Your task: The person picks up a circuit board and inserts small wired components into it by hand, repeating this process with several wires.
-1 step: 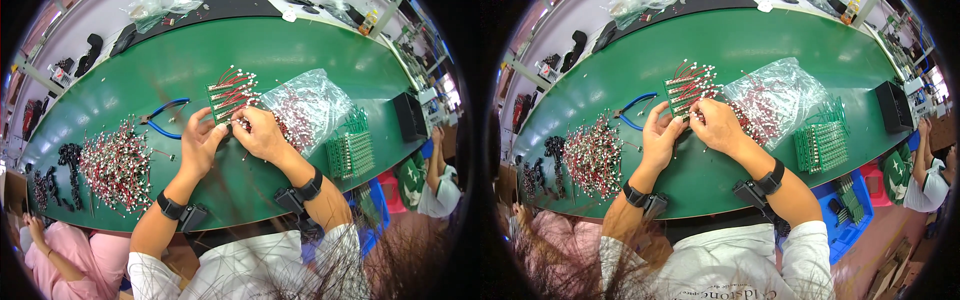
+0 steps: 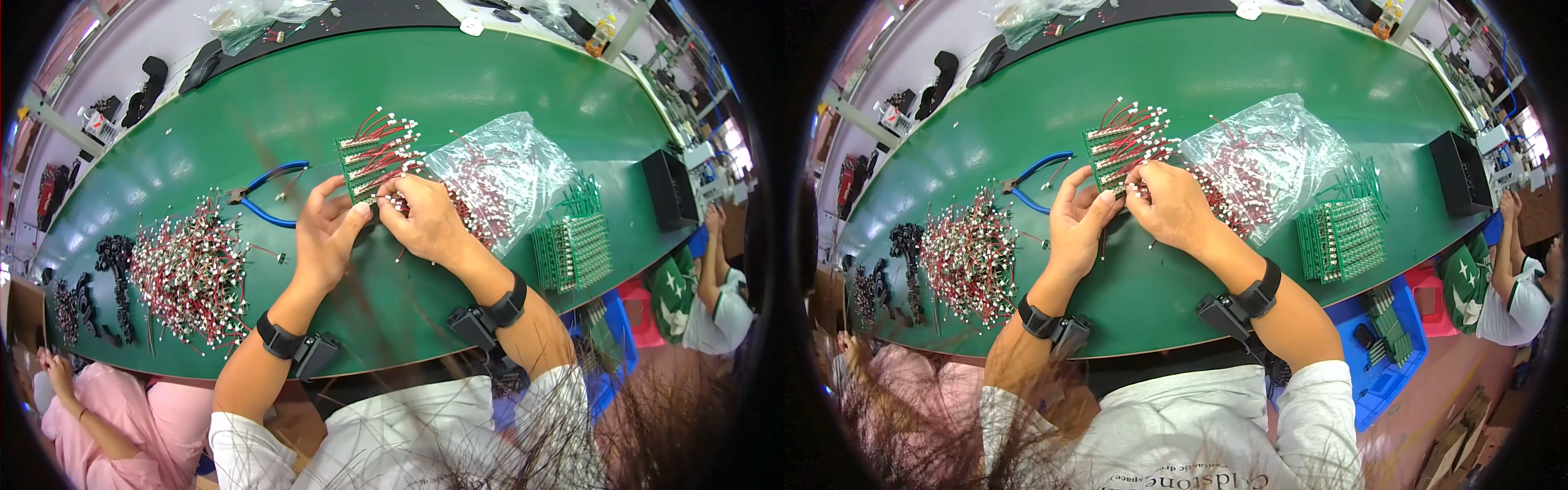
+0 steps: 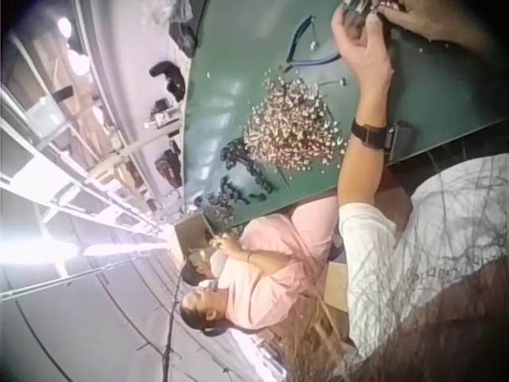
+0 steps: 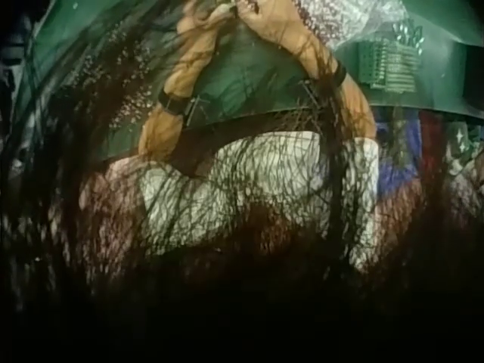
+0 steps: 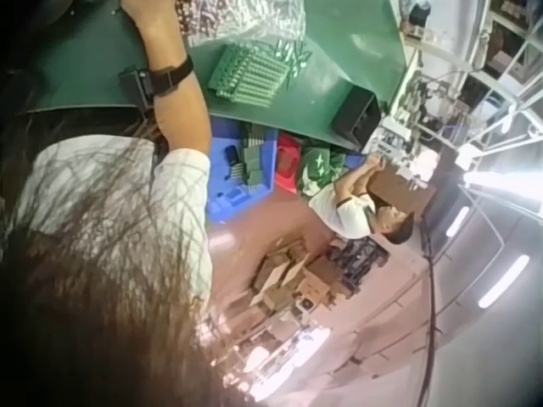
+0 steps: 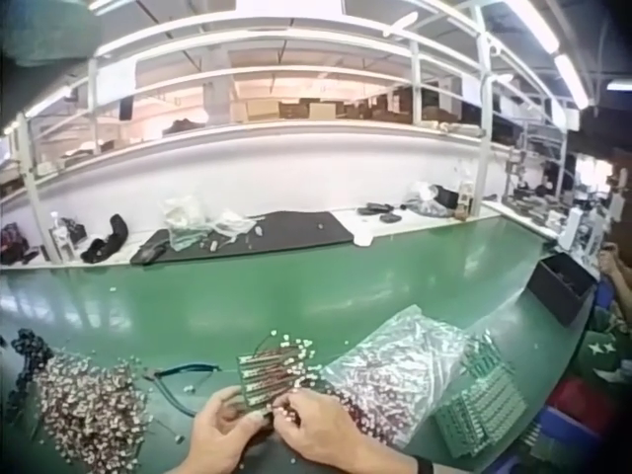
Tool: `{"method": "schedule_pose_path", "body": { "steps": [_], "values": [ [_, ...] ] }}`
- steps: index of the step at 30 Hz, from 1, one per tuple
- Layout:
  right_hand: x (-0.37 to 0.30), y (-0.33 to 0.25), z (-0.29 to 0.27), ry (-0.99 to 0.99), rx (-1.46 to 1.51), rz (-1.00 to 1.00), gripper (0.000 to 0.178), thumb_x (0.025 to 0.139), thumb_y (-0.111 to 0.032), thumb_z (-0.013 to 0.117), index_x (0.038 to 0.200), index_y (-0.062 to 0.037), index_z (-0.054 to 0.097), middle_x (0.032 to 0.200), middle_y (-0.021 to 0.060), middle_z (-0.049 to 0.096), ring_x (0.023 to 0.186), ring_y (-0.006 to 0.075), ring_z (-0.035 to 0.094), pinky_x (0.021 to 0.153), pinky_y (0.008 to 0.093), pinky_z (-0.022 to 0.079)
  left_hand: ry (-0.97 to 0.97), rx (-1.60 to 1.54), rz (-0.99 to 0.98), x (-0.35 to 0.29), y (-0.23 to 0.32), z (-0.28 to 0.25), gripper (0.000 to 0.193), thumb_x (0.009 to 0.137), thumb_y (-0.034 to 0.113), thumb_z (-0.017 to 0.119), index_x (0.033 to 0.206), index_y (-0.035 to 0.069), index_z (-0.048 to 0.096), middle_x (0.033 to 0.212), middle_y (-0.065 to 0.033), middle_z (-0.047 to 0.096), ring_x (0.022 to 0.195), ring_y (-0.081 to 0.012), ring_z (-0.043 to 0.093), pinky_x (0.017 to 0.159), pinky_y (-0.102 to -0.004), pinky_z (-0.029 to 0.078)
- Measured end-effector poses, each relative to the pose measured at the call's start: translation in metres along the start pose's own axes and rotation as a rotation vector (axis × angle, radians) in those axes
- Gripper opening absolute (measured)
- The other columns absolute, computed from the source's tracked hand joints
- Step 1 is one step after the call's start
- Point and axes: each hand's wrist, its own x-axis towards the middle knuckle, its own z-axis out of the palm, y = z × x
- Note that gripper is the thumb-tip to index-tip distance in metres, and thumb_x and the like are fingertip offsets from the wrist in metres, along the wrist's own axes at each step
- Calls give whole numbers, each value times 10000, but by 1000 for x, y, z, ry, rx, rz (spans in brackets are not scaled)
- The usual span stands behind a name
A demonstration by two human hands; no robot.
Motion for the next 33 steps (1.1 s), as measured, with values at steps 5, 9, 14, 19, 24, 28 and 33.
{"method": "schedule_pose_path", "body": {
  "steps": [5, 9, 14, 19, 24, 28, 33],
  "values": [
    [0, -1, -1, -24, -71, 12, 123, 814, -75, 670, 899, 4, 630, 807, 156, 647, 673, 304, 650, 603, 378, 516, 13, 9, 11, 0, -1, 0, 552, 928, 62, 672, 1393, -54, 396, 1191, -196, 614, 1064, -213, 631, 932, -337, 525],
    [-1, -3, -6, -20, -98, -7, 126, 798, -77, 677, 884, 0, 627, 802, 163, 642, 687, 329, 647, 615, 396, 519, -12, 29, 20, 1, -1, 0, 544, 924, 53, 675, 1388, -58, 412, 1191, -184, 617, 1083, -217, 621, 939, -347, 522],
    [-1, -4, -4, -27, -136, -34, 128, 788, -66, 679, 880, 1, 622, 793, 157, 642, 685, 329, 646, 617, 400, 524, -36, 108, 119, 1, -4, -3, 530, 907, 46, 698, 1367, -63, 457, 1189, -158, 624, 1094, -213, 610, 953, -368, 518],
    [1, -6, -6, -38, -62, -11, 120, 810, -66, 668, 893, 3, 617, 792, 154, 642, 675, 307, 646, 607, 380, 515, -50, 86, 138, -2, 0, -2, 553, 866, -24, 713, 1361, -53, 468, 1183, -141, 603, 1099, -211, 602, 951, -358, 525],
    [5, -8, -7, -66, 37, 17, 102, 843, -68, 651, 908, 1, 613, 801, 153, 645, 669, 283, 646, 601, 360, 504, 0, 97, 195, -2, -1, 0, 504, 835, -108, 694, 1294, -50, 496, 1163, -120, 580, 1091, -212, 599, 933, -339, 543],
    [2, -6, -2, -59, 37, 6, 97, 854, -68, 643, 913, 3, 612, 805, 154, 651, 676, 275, 649, 600, 357, 500, 27, 123, 182, -1, -4, -2, 424, 846, -102, 684, 1230, -49, 513, 1132, -117, 594, 1067, -204, 612, 914, -328, 550],
    [2, -9, -3, -73, 61, 58, 101, 857, -72, 642, 917, 2, 611, 807, 157, 653, 686, 291, 650, 602, 365, 500, 55, 157, 174, -3, -1, -1, 394, 860, -81, 685, 1219, -52, 526, 1107, -124, 623, 1032, -196, 635, 897, -323, 556]
  ]
}}
